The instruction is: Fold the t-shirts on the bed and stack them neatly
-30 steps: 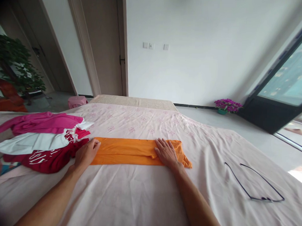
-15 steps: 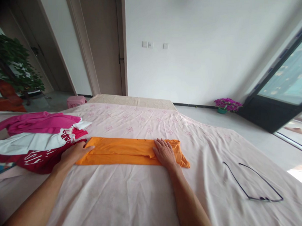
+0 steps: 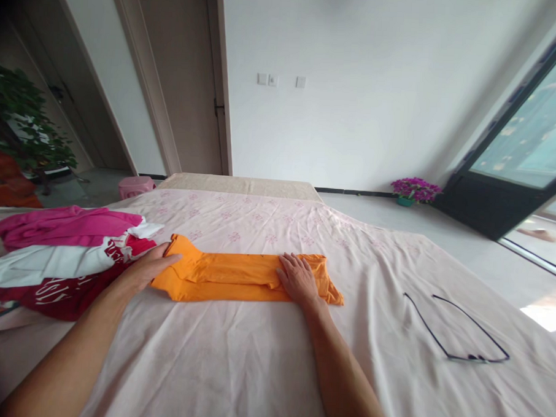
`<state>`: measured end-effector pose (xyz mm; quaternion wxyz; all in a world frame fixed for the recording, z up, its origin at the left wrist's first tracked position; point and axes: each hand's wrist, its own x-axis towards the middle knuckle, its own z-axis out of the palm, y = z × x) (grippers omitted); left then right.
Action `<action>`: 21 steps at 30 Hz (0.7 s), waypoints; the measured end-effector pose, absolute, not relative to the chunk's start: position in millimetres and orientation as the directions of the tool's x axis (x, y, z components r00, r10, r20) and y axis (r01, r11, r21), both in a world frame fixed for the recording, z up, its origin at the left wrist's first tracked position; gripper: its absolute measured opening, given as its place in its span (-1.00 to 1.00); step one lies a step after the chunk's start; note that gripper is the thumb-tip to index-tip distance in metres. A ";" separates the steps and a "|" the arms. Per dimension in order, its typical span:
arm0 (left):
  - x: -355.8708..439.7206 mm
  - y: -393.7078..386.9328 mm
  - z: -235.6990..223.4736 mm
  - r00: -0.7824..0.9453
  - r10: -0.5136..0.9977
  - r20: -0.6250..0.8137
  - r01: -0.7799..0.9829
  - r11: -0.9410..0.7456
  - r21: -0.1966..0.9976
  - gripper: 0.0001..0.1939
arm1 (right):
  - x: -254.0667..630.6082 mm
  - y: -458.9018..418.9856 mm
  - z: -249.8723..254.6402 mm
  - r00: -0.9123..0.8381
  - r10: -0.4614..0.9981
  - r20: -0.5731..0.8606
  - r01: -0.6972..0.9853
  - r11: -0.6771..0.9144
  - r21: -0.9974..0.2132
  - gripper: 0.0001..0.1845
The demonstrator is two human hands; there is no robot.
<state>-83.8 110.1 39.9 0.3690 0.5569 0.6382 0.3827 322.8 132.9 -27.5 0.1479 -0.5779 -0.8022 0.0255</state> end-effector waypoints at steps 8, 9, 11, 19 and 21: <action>17.1 127.5 24.4 -0.014 0.999 -0.046 0.640 0.044 0.767 -0.81 | 323.4 132.0 -27.2 -0.284 0.938 0.200 0.915 0.327 -0.235 -0.44; 27.1 129.4 20.1 -0.016 0.999 -0.048 0.667 0.047 0.743 -0.83 | 323.4 131.9 -27.2 -0.282 0.938 0.200 0.916 0.326 -0.236 -0.45; 44.3 132.2 12.8 -0.017 0.998 -0.055 0.681 0.052 0.730 -0.84 | 323.5 131.7 -27.1 -0.279 0.938 0.204 0.916 0.324 -0.238 -0.45; 86.4 133.3 -0.5 0.013 0.998 -0.068 0.651 0.043 0.757 -0.66 | 323.3 130.8 -26.1 -0.281 0.935 0.219 0.917 0.328 -0.227 -0.46; 88.8 130.5 -1.3 0.068 0.996 -0.059 0.604 0.006 0.797 -0.58 | 323.0 130.4 -25.4 -0.282 0.935 0.215 0.917 0.329 -0.226 -0.46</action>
